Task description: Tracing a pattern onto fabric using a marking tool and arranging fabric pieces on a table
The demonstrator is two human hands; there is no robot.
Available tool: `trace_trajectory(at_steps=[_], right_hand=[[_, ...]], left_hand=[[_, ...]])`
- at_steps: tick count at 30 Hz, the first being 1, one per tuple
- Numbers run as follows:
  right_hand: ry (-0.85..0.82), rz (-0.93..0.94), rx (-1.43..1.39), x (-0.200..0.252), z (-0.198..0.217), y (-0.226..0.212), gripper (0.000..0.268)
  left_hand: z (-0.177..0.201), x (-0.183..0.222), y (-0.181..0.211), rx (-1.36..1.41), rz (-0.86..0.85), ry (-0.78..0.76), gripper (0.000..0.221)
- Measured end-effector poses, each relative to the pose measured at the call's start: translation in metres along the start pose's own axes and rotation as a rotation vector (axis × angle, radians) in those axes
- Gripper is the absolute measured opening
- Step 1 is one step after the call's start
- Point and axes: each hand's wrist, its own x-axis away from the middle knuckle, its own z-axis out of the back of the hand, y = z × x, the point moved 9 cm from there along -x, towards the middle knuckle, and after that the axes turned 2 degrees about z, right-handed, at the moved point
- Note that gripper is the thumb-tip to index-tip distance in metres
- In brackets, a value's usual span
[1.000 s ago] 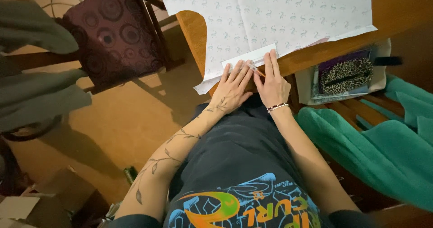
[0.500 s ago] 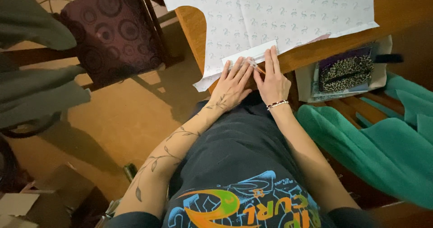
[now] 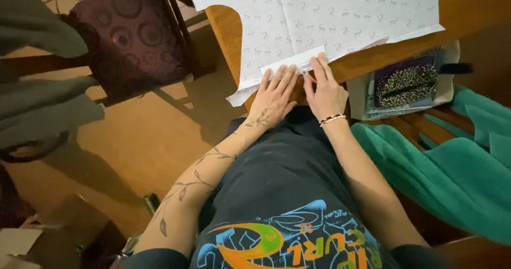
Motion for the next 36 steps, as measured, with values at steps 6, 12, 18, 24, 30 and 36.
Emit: trace_trajectory(at_steps=[6,12,18,24,30,36], right_hand=[[-0.174,0.016,0.001,-0.012,-0.001,0.013,0.048],[-0.328,-0.009,0.094,-0.014,0.005,0.001,0.054],[-0.514,0.032,0.222,-0.007,0.010,-0.021,0.068],[-0.627,0.069,0.292,-0.010,0.012,-0.027,0.074],[-0.723,0.119,0.303,-0.018,0.008,-0.025,0.078],[-0.780,0.166,0.299,-0.028,-0.015,-0.009,0.062]], left_hand=[[-0.004,0.002,-0.001,-0.035,0.017,0.032,0.083],[0.002,0.020,-0.005,-0.058,0.043,0.044,0.089],[0.004,0.029,-0.006,-0.013,0.061,0.061,0.089],[0.012,0.020,-0.004,0.042,0.155,0.146,0.085],[0.024,-0.006,0.005,0.182,0.205,0.363,0.060],[0.022,-0.035,0.013,0.285,0.206,0.386,0.059]])
